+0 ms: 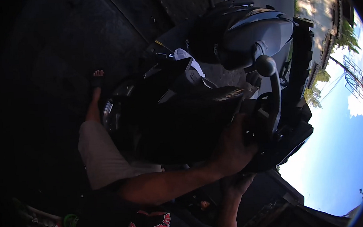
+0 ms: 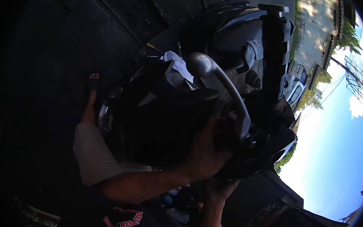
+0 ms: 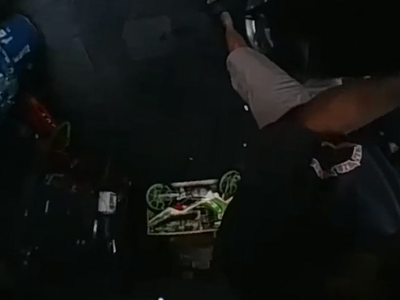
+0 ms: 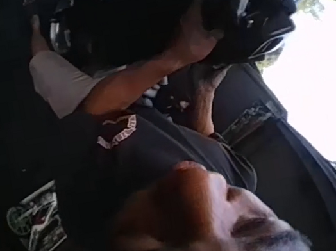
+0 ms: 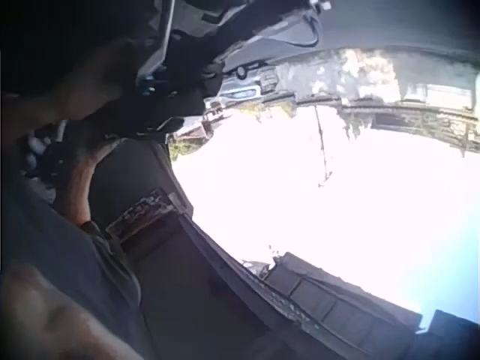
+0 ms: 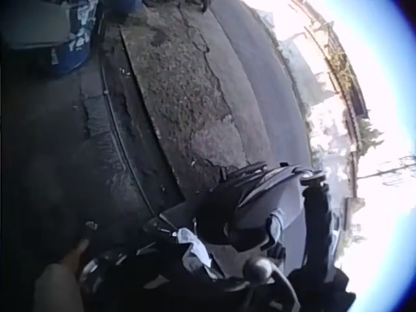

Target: Repairing the front handlebar cover and instrument cluster of a Honda motorcycle.

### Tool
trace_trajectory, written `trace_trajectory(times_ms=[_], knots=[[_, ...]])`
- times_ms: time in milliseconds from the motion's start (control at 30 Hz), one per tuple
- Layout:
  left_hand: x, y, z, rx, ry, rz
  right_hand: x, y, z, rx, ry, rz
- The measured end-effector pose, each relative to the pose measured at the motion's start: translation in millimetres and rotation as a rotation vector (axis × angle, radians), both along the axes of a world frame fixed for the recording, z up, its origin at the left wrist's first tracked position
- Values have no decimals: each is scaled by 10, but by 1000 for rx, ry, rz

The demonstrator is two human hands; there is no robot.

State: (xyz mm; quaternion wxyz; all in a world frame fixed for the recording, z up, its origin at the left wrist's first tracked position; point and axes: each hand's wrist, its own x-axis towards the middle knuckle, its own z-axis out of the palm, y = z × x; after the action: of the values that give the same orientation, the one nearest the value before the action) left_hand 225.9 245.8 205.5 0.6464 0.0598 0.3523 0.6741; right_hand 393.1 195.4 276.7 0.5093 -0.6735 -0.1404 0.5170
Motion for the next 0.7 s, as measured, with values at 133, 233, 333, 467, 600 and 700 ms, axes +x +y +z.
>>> trace_trajectory(times_ms=[133, 233, 333, 467, 600, 700], knots=[[12, 3, -231, -14, -142, -83, 7, -67, -67, -1, 46, -38], [83, 2, -443, 84, -210, -102, 178, -118, -136, 74, 261, -11], [73, -3, -527, 210, -427, -95, 115, -134, -207, 37, 155, 11], [21, -49, -238, 97, -133, -105, -168, -104, -144, -30, 115, 50], [3, 22, -295, 117, -198, -53, -204, -66, -180, -39, 21, 120], [-13, 37, -306, 87, -273, -99, -156, -72, -167, -30, -5, 103]])
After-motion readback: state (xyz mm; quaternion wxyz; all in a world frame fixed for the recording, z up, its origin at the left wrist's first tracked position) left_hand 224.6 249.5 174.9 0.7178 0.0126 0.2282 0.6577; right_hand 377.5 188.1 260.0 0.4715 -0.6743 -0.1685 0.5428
